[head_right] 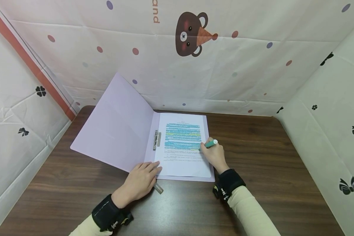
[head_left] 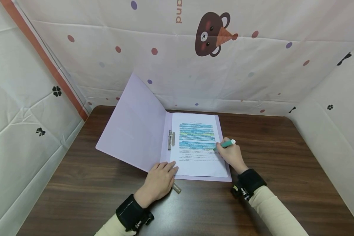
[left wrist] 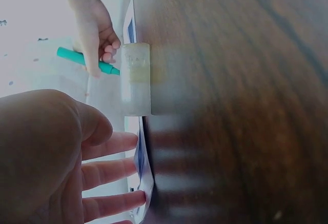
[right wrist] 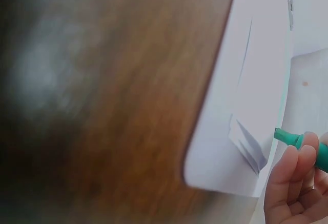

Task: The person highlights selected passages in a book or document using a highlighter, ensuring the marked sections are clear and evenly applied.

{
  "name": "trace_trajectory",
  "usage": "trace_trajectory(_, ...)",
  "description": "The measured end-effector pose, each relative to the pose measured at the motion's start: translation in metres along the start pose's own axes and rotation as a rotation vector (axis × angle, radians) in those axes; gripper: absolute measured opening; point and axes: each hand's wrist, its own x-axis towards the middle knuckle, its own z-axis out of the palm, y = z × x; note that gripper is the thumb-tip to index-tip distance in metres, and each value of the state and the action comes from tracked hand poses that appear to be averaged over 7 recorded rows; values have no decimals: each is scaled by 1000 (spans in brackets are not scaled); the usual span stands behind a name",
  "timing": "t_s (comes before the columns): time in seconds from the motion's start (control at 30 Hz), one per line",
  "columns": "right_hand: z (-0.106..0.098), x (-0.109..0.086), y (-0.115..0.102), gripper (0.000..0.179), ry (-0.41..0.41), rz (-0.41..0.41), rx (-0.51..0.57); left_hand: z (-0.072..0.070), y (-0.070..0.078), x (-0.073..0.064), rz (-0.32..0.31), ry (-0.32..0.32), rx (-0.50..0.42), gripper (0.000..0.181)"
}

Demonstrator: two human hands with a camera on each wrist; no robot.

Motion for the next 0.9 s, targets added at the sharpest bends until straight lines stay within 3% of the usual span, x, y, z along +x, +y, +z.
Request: trace_trajectory(0.9, -7, -1, 7, 23, 14, 20, -18, 1, 0, 0, -11, 14, -25, 32)
